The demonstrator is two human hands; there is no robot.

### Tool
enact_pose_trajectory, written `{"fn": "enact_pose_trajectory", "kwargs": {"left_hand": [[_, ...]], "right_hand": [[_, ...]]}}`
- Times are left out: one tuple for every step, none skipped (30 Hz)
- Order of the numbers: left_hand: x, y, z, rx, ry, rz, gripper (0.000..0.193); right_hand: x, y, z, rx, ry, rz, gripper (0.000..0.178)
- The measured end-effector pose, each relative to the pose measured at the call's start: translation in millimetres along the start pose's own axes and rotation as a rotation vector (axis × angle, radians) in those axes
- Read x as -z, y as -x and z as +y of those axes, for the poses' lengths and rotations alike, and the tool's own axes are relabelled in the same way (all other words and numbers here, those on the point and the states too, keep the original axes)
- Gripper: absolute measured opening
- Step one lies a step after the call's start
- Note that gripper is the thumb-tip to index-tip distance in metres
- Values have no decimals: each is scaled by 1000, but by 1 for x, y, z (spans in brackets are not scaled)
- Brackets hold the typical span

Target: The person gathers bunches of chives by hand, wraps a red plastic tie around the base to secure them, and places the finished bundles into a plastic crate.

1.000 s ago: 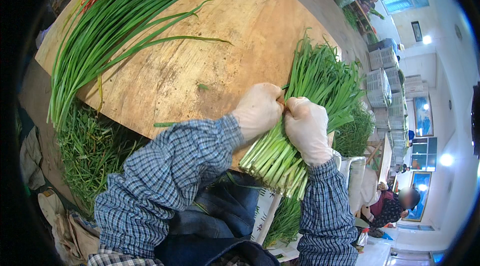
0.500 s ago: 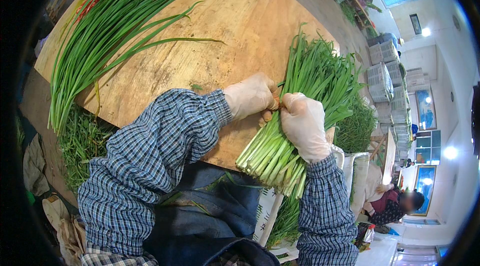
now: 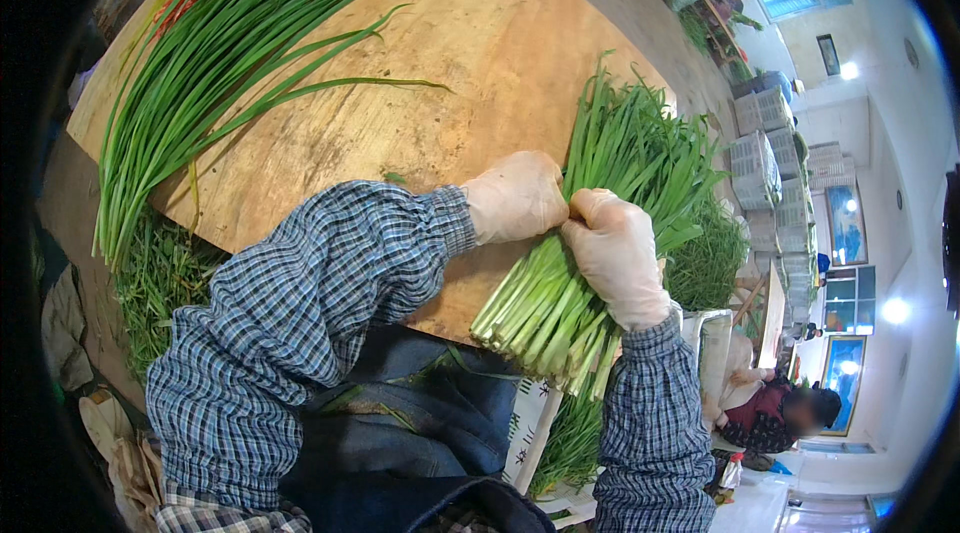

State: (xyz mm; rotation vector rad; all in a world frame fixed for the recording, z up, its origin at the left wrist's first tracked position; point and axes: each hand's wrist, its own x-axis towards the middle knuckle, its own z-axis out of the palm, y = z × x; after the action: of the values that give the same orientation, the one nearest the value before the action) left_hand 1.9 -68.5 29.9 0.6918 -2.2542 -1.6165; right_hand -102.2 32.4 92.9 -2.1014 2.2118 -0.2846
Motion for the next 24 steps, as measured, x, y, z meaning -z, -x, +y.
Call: {"fn": "enact_pose_trajectory", "kwargs": {"left_hand": [[4,3,1,9,14,-6,28],[8,7,2,18,28,-13,28],[9,8,6,32,36,-25,29],[12,10,10,7,-48,-13,24],[11,9,9,-17,-101,-24,25],[10,7,9,-50,-150,-39,25],[8,4,9,-56,-142,-33,26],[6,2,8,-64,-134,-28,27],[7,2,11,-67,-128,-20,29],[7,3,17,8,-61,-2,27],[8,3,23,84,6,17,25],[7,1,26,92,-114,43,28],[6,-1,27,98,-127,54,29],[5,-1,26,104,-140,64,31],[6,0,25,116,-155,82,33],[8,2,28,140,-118,78,37],[9,3,28,136,-112,72,38],[10,4,26,137,-106,63,39],[10,4,25,137,-99,54,40],[10,4,24,100,-112,42,41],[8,3,24,60,-121,26,42],[7,2,24,19,-131,11,42],[5,1,24,-22,-140,-5,43],[7,5,25,18,-151,32,45]], "right_hand": [[4,-1,-3,-18,-76,-17,7],[8,-1,-6,-37,-153,-35,7],[11,2,-4,-59,-237,-49,8],[9,5,1,-61,-277,-54,11],[6,6,3,-90,-303,-31,11],[3,7,4,-124,-320,-5,11],[1,8,5,-157,-337,20,10],[-3,8,9,-171,-346,33,10],[-5,7,7,-175,-331,58,10],[-7,5,5,-178,-316,82,11],[-9,3,3,-181,-301,106,11],[-11,0,2,-187,-288,111,11],[-13,0,3,-214,-332,99,11],[-13,0,3,-223,-318,100,11],[-14,-1,2,-223,-311,97,11],[-13,-1,1,-244,-326,93,14],[-11,-1,0,-265,-341,89,17],[-11,-1,-1,-289,-358,82,20],[-11,0,0,-288,-393,86,25],[-11,1,0,-286,-427,91,30],[-10,3,2,-289,-457,96,36],[-13,4,4,-285,-502,94,48],[-15,4,7,-270,-479,94,47],[-18,2,6,-249,-467,92,47]]}}
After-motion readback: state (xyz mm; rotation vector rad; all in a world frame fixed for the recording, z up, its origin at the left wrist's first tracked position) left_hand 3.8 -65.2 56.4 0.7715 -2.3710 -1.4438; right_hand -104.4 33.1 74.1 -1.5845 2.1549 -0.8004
